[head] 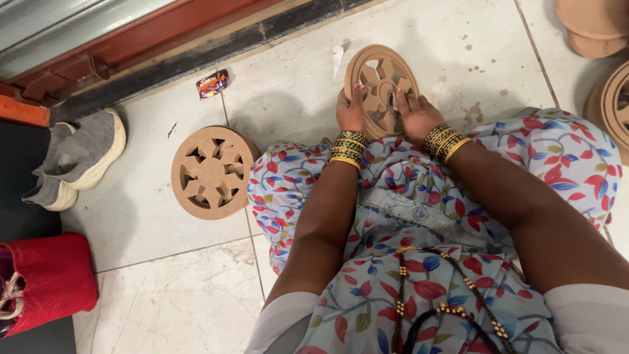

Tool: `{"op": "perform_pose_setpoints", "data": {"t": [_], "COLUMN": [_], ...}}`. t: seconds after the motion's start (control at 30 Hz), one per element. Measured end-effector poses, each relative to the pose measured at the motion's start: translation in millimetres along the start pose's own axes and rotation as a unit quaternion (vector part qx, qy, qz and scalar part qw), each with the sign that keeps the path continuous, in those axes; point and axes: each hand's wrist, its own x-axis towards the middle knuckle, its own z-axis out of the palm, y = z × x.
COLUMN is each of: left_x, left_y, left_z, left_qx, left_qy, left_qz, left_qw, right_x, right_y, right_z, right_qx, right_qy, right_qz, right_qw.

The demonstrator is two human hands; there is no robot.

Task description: The person sits on the floor sanding decorative wooden wheel-shaped cutouts. They hold a piece on their lap and rub it with a sanding block, turning the piece over to sand both sides, then set it down and pick up another cutout to continue sanding.

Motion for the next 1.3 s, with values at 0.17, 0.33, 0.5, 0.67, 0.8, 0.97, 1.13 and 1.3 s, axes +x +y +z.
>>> {"op": "perform_pose_setpoints", "data": {"t": [0.17, 0.33, 0.5, 0.67, 0.8, 0.97, 1.13, 1.3], "left_x": [-1, -5, -8, -7, -6, -12, -11, -10], "left_y": [-4, -1, 1, -2, 2, 5, -4, -9], "left_z": [1, 2, 3, 5, 2, 4, 5, 3], "left_qx": [-0.017, 0.0, 0.013, 0.018, 0.032, 0.115, 0.076, 0.084], "left_qy": [0.008, 0.01, 0.004, -0.013, -0.017, -0.04, -0.059, -0.054], "left_qz": [0.004, 0.014, 0.024, 0.034, 0.025, 0.065, 0.055, 0.071], "left_qw": [1.0, 1.0, 1.0, 0.999, 0.999, 0.99, 0.994, 0.992], "right_x": [4, 6, 0, -1, 6, 6, 6, 11], "right_y": [-2, -5, -11, -8, 10, 19, -5, -17], "right_z": [23, 22, 1, 2, 8, 4, 6, 14], "right_qx": [-0.029, -0.091, -0.004, 0.077, 0.144, 0.254, 0.182, 0.312], "right_qy": [0.015, -0.017, -0.082, -0.084, 0.01, 0.114, 0.238, 0.083], "right_qz": [-0.013, -0.001, 0.049, 0.049, -0.028, 0.004, 0.031, 0.125], "right_qw": [0.999, 0.996, 0.995, 0.992, 0.989, 0.96, 0.954, 0.938]}}
